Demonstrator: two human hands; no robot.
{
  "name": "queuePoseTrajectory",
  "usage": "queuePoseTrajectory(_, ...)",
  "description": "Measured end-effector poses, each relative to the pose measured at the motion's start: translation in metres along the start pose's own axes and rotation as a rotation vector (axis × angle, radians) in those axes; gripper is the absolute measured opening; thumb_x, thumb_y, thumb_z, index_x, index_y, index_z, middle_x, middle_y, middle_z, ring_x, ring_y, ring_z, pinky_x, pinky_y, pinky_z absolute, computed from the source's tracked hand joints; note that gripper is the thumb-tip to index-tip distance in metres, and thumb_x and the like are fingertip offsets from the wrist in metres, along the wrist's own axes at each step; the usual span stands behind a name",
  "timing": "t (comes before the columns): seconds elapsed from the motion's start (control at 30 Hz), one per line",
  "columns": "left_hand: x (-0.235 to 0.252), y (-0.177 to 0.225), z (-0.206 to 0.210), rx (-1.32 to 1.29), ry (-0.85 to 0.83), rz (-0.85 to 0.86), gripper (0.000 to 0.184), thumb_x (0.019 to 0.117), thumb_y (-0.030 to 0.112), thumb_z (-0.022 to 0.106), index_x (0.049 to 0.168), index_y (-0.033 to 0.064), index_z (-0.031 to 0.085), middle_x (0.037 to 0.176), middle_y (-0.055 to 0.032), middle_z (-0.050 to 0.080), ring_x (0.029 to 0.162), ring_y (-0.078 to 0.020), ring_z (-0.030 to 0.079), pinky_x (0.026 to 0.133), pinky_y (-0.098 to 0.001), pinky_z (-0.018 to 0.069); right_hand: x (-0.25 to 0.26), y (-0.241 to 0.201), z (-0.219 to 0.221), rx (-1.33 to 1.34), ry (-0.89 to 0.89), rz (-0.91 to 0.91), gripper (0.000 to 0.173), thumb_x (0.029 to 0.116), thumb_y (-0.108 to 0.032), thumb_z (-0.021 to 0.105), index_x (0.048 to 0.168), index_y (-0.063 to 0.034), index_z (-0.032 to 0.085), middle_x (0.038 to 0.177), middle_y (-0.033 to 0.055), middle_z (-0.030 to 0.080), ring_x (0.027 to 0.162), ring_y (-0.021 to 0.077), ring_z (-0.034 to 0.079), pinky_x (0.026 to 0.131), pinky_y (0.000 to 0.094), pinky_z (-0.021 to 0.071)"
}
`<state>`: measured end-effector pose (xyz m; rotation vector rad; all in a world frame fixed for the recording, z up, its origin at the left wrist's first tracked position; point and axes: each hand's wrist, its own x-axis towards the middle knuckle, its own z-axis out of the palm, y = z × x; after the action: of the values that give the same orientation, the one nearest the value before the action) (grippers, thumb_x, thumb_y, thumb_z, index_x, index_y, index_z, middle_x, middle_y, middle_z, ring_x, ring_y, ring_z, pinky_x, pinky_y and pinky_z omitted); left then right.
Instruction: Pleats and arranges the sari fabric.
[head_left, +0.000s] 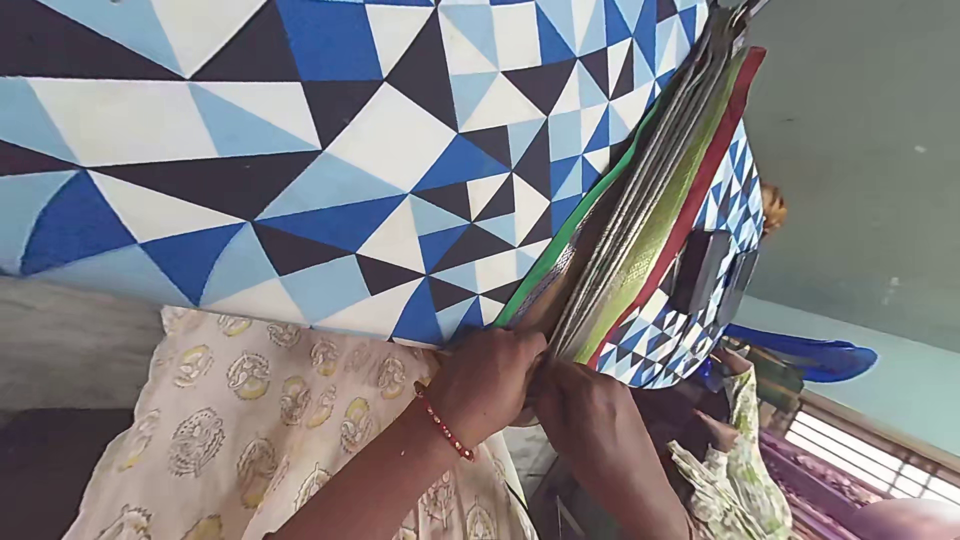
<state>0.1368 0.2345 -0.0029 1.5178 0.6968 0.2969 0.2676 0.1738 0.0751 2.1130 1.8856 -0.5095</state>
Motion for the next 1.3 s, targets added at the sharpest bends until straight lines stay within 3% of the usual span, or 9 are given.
queuePoseTrajectory(0.33, -0.002, -0.004, -0.007, -0.05, -0.07, 0.021, 0.017, 0.0955, 0.0, 0.057, 0.104, -0.0035, 0.072, 0.086, -0.0201, 0.072, 0.081, -0.0351, 0.072, 0.075, -0.0477, 0.0569, 0.003, -0.006, 0.002, -0.035, -0.021, 0.019, 0.031, 0.092, -0.022, 0.05, 0.067, -0.0086, 0.062, 0.055, 0.003, 0.054, 0.046, 0.0179, 0.057, 0.039, 0.0352, 0.0432)
queuePoseTrajectory(0.53, -0.002, -0.007, -0.018, -0.084, -0.214, 0.048, 0.026, 0.0962, -0.002, 0.055, 0.117, -0.0045, 0.07, 0.094, -0.0223, 0.073, 0.088, -0.0361, 0.072, 0.081, -0.0486, 0.0564, 0.002, -0.011, 0.004, -0.062, -0.029, 0.06, 0.03, 0.0927, -0.021, 0.051, 0.07, -0.0065, 0.064, 0.057, 0.0052, 0.056, 0.048, 0.0207, 0.06, 0.041, 0.037, 0.0453)
queuePoseTrajectory(0.67, 0.001, -0.01, -0.026, -0.164, -0.289, 0.065, 0.028, 0.0923, 0.004, 0.061, 0.117, -0.0071, 0.069, 0.092, -0.0213, 0.072, 0.083, -0.0299, 0.07, 0.077, -0.0434, 0.0554, 0.0, -0.018, 0.007, -0.039, -0.029, 0.109, 0.03, 0.0955, -0.021, 0.051, 0.08, -0.0027, 0.07, 0.066, 0.009, 0.064, 0.054, 0.0244, 0.065, 0.045, 0.0405, 0.0504)
queuePoseTrajectory(0.83, 0.003, -0.008, -0.034, -0.21, -0.382, 0.019, 0.039, 0.0882, 0.01, 0.072, 0.123, -0.0063, 0.067, 0.103, -0.0198, 0.072, 0.092, -0.0247, 0.07, 0.084, -0.0391, 0.0556, -0.008, -0.022, 0.009, -0.026, 0.019, 0.092, 0.029, 0.0968, -0.023, 0.05, 0.084, -0.0027, 0.067, 0.07, 0.0085, 0.063, 0.057, 0.0219, 0.066, 0.047, 0.0357, 0.051)
queuePoseTrajectory(0.9, 0.003, -0.009, -0.034, -0.244, -0.381, 0.009, 0.041, 0.0862, 0.013, 0.074, 0.122, -0.0051, 0.067, 0.104, -0.0187, 0.073, 0.095, -0.0227, 0.071, 0.086, -0.0381, 0.0564, -0.012, -0.02, 0.01, -0.01, 0.012, 0.051, 0.024, 0.0894, -0.025, 0.059, 0.088, -0.0023, 0.067, 0.074, 0.0082, 0.064, 0.059, 0.0209, 0.066, 0.048, 0.0347, 0.0524)
queuePoseTrajectory(1.0, 0.004, -0.011, -0.031, -0.266, -0.344, 0.003, 0.037, 0.0893, 0.022, 0.069, 0.116, -0.0037, 0.07, 0.099, -0.0153, 0.074, 0.09, -0.0165, 0.071, 0.083, -0.034, 0.0574, -0.018, -0.021, 0.011, 0.021, 0.024, 0.025, 0.037, 0.0707, -0.028, 0.074, 0.094, 0.0004, 0.066, 0.083, 0.013, 0.066, 0.068, 0.0246, 0.069, 0.055, 0.0366, 0.0552)
queuePoseTrajectory(1.1, 0.006, -0.001, -0.03, -0.206, -0.313, -0.123, 0.033, 0.0948, 0.028, 0.068, 0.108, -0.0026, 0.071, 0.093, -0.0126, 0.073, 0.084, -0.0132, 0.07, 0.08, -0.0303, 0.0567, -0.021, -0.024, 0.022, -0.058, 0.064, 0.014, 0.032, 0.0765, -0.022, 0.068, 0.095, 0.0036, 0.07, 0.09, 0.0179, 0.069, 0.078, 0.0291, 0.072, 0.06, 0.0364, 0.057)
queuePoseTrajectory(1.23, 0.01, 0.006, -0.029, -0.149, -0.297, -0.241, 0.032, 0.0909, 0.027, 0.072, 0.106, -0.0005, 0.071, 0.092, -0.0088, 0.073, 0.083, -0.0091, 0.069, 0.08, -0.028, 0.0565, -0.023, -0.027, 0.042, -0.12, 0.2, 0.05, 0.021, 0.0828, -0.014, 0.068, 0.094, 0.0033, 0.072, 0.091, 0.0193, 0.07, 0.075, 0.0293, 0.071, 0.056, 0.0341, 0.0559)
queuePoseTrajectory(1.3, 0.011, 0.006, -0.025, -0.137, -0.245, -0.259, 0.027, 0.0867, 0.027, 0.073, 0.097, 0.0023, 0.07, 0.084, -0.0023, 0.071, 0.075, -0.0034, 0.066, 0.072, -0.0237, 0.0546, -0.023, -0.031, 0.051, -0.048, 0.29, 0.104, 0.019, 0.0846, -0.009, 0.066, 0.096, 0.0038, 0.072, 0.09, 0.0181, 0.07, 0.072, 0.0274, 0.071, 0.055, 0.0329, 0.0553)
